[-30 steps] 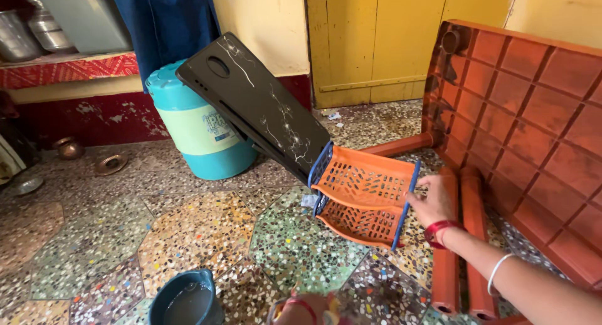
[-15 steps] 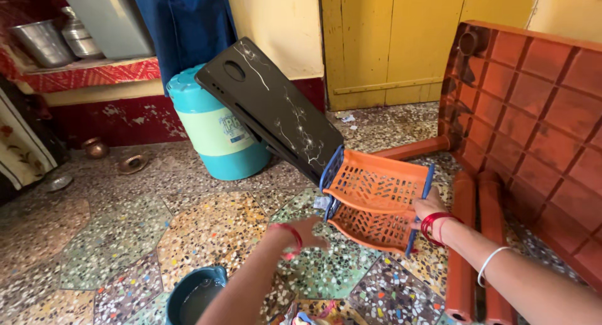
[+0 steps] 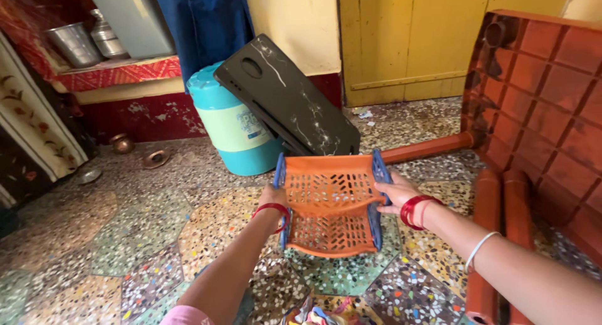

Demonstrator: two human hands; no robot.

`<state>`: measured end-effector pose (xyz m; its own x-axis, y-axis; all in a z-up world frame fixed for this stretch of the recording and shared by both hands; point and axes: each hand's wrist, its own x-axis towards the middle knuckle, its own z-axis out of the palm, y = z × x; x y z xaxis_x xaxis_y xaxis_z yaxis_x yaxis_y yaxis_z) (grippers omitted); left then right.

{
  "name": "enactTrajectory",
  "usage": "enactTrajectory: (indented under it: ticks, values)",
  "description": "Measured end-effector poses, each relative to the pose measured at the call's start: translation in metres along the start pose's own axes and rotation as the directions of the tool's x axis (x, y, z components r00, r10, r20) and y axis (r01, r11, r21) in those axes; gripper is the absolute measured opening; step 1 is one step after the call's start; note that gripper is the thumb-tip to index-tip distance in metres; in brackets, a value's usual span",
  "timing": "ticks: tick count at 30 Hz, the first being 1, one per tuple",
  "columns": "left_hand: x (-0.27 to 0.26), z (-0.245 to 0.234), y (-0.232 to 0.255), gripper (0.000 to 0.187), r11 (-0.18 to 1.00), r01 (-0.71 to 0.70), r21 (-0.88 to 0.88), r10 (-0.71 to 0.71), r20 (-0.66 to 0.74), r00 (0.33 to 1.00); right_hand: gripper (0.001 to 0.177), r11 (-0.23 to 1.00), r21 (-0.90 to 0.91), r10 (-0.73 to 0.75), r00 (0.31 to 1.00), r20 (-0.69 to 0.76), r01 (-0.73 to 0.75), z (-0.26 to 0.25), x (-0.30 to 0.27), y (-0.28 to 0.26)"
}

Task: The person assembles a small plastic chair by snapping blue side pieces onto an orange seat base, then wipes the assembled chair with a cloth. The person handles the chair parts and a cloth on a tiled floor.

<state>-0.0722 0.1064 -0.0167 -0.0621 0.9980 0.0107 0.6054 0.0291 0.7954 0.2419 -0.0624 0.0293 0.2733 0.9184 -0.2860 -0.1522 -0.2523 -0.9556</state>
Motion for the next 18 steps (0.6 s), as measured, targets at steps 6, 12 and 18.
enactTrajectory:
  ticks: [6, 12, 18]
  values:
    - [0.015, -0.024, -0.049, 0.037, 0.996, 0.040, -0.077, -0.057, -0.241, 0.969, 0.047, 0.998, -0.059, -0.013, 0.996, 0.087, 0.018, 0.049, 0.002, -0.011]
    - [-0.018, -0.045, -0.063, 0.036, 0.982, 0.032, -0.186, -0.095, -0.341, 0.935, 0.079, 0.996, -0.065, -0.054, 0.991, 0.119, 0.062, 0.083, -0.010, -0.020]
    - [-0.034, -0.054, -0.069, 0.039, 0.920, -0.047, -0.388, -0.104, -0.360, 0.927, 0.092, 0.955, -0.124, -0.236, 0.945, 0.225, 0.268, 0.104, -0.025, -0.029]
